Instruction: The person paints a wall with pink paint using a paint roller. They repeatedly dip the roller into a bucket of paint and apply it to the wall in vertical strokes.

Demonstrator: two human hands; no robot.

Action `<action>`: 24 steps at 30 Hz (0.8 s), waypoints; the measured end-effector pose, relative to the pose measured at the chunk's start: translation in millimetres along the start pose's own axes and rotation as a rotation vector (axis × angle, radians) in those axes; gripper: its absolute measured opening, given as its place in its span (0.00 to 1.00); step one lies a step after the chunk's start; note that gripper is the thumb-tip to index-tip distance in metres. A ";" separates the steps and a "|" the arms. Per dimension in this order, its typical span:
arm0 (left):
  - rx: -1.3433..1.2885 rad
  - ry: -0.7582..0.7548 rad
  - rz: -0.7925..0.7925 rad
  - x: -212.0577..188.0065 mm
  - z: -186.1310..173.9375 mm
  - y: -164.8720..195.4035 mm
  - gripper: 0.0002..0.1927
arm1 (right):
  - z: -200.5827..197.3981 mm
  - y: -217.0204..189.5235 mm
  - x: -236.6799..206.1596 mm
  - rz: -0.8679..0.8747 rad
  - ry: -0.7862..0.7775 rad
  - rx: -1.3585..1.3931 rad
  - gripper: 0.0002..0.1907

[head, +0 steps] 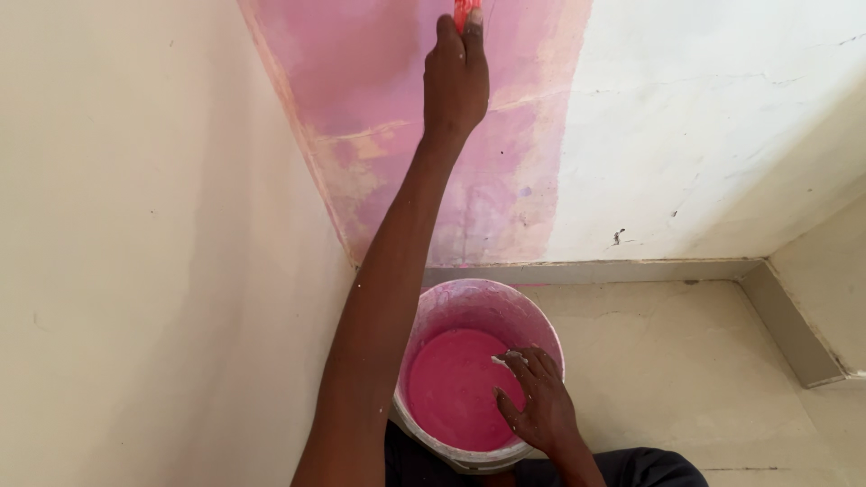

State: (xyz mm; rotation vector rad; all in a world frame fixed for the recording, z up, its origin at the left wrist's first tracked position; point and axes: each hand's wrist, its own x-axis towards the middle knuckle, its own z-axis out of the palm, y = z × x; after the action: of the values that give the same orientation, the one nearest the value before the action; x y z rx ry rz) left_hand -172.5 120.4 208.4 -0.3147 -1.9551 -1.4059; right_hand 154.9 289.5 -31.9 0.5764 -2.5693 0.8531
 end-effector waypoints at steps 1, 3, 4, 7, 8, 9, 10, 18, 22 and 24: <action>-0.005 -0.015 -0.022 0.8 0.6 0.4 0.22 | -0.1 0.0 0.2 0.018 -0.016 0.002 0.25; -0.014 -0.004 0.011 -13.7 0.8 -9.8 0.22 | -0.5 0.5 0.1 0.030 -0.028 0.011 0.25; -0.018 0.000 0.027 -28.0 1.4 -19.3 0.22 | -0.6 0.8 -0.2 0.026 -0.025 0.017 0.25; 0.089 -0.012 -0.053 -89.8 3.9 -58.1 0.22 | -0.6 2.4 -1.1 0.006 -0.014 0.016 0.25; 0.105 -0.025 -0.072 -113.0 3.5 -73.1 0.22 | -0.1 2.8 -1.2 -0.002 -0.010 0.013 0.25; 0.100 -0.066 -0.153 -136.5 2.7 -87.5 0.21 | 0.3 3.5 -1.2 0.008 -0.018 0.015 0.25; 0.096 -0.108 -0.236 -162.5 1.5 -100.9 0.22 | 1.0 3.8 -1.3 0.020 -0.028 0.018 0.25; 0.191 -0.140 -0.384 -264.3 -1.7 -153.7 0.20 | -4.0 0.0 4.0 0.014 -0.061 -0.023 0.27; 0.159 -0.201 -0.368 -235.3 -8.9 -130.3 0.21 | -10.8 -2.9 42.5 -0.095 0.065 -0.026 0.25; -0.010 -0.239 -0.452 -213.1 -16.9 -105.6 0.20 | -11.8 -4.8 79.9 -0.084 0.154 -0.063 0.22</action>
State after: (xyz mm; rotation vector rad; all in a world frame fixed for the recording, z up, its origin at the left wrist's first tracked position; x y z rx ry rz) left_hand -70.3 106.5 -6.6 -0.0431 -2.3165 -1.7243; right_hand 92.1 272.5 16.2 0.5727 -2.4064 0.7550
